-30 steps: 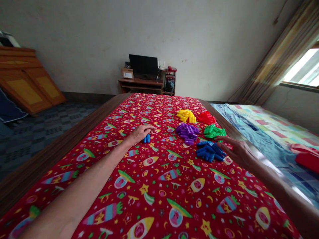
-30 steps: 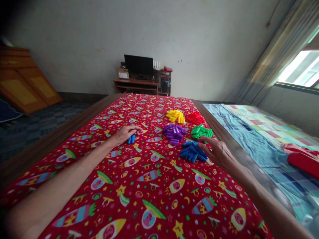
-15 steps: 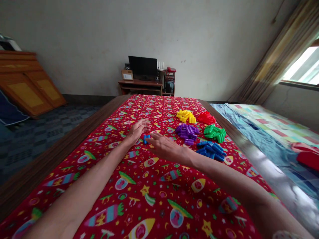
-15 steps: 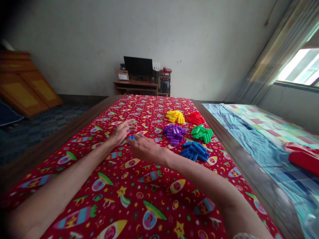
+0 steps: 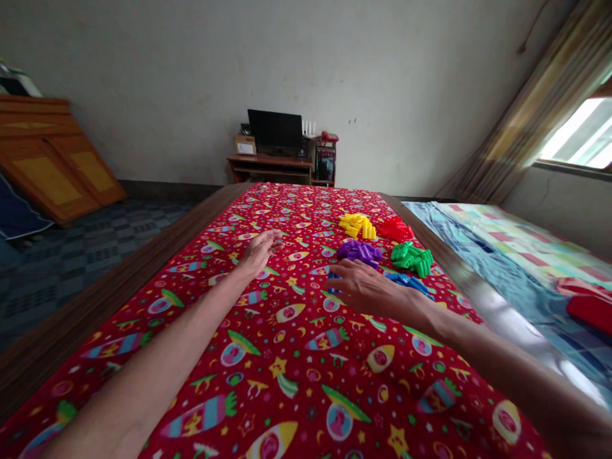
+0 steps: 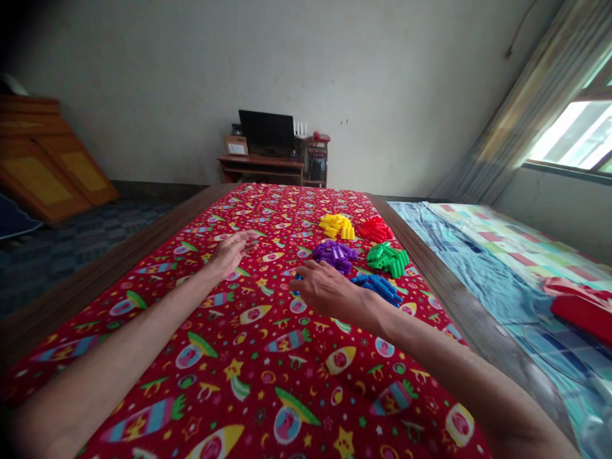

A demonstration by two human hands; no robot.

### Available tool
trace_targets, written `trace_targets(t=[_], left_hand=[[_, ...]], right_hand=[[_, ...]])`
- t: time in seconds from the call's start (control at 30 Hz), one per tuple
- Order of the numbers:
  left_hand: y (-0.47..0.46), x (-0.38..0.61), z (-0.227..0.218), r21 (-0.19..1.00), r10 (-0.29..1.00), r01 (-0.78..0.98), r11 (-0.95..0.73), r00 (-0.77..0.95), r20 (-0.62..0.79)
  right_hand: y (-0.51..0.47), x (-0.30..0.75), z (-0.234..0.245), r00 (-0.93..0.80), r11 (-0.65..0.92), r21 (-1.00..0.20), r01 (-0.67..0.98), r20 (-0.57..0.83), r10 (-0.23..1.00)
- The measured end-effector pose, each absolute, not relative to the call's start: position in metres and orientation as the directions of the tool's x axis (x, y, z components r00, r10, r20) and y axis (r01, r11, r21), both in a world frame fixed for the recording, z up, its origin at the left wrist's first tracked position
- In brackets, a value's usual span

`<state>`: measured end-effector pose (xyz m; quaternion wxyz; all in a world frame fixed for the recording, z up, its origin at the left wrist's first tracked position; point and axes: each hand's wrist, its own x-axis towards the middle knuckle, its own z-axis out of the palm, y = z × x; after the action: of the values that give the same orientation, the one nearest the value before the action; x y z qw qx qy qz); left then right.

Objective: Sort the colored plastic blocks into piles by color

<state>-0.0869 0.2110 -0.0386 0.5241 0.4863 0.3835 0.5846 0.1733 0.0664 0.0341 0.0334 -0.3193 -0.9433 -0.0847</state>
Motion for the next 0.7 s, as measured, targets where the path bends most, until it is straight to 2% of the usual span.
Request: trace_targets(t=[0.17, 0.33, 0.47, 0.53, 0.6, 0.7], left_hand=[[0.209, -0.085, -0.037, 0.963, 0.984, -0.210, -0.168, 0.014, 0.175], [0.206, -0.084, -0.034, 0.973, 0.985, -0.158, -0.165, 0.029, 0.172], [0.204, -0.084, -0.032, 0.977, 0.987, -0.154, -0.149, 0.030, 0.155], [0.204, -0.084, -0.032, 0.978, 0.988, -0.151, -0.147, 0.030, 0.153], [0.204, -0.084, -0.032, 0.978, 0.987, -0.147, -0.150, 0.033, 0.156], [0.205, -0.084, -0.033, 0.979, 0.987, -0.138, -0.151, 0.035, 0.157]], right_hand=[[0.042, 0.234, 0.033, -0.757, 0.747, 0.119, 0.654, 0.102, 0.645], [0.036, 0.246, 0.026, -0.805, 0.804, 0.043, 0.593, 0.066, 0.590], [0.034, 0.241, 0.030, -0.818, 0.822, 0.030, 0.569, 0.125, 0.562], [0.035, 0.243, 0.035, -0.810, 0.828, 0.008, 0.560, 0.217, 0.545], [0.040, 0.251, 0.042, -0.752, 0.813, -0.018, 0.582, 0.368, 0.546], [0.055, 0.269, 0.060, -0.493, 0.696, -0.116, 0.708, 0.624, 0.606]])
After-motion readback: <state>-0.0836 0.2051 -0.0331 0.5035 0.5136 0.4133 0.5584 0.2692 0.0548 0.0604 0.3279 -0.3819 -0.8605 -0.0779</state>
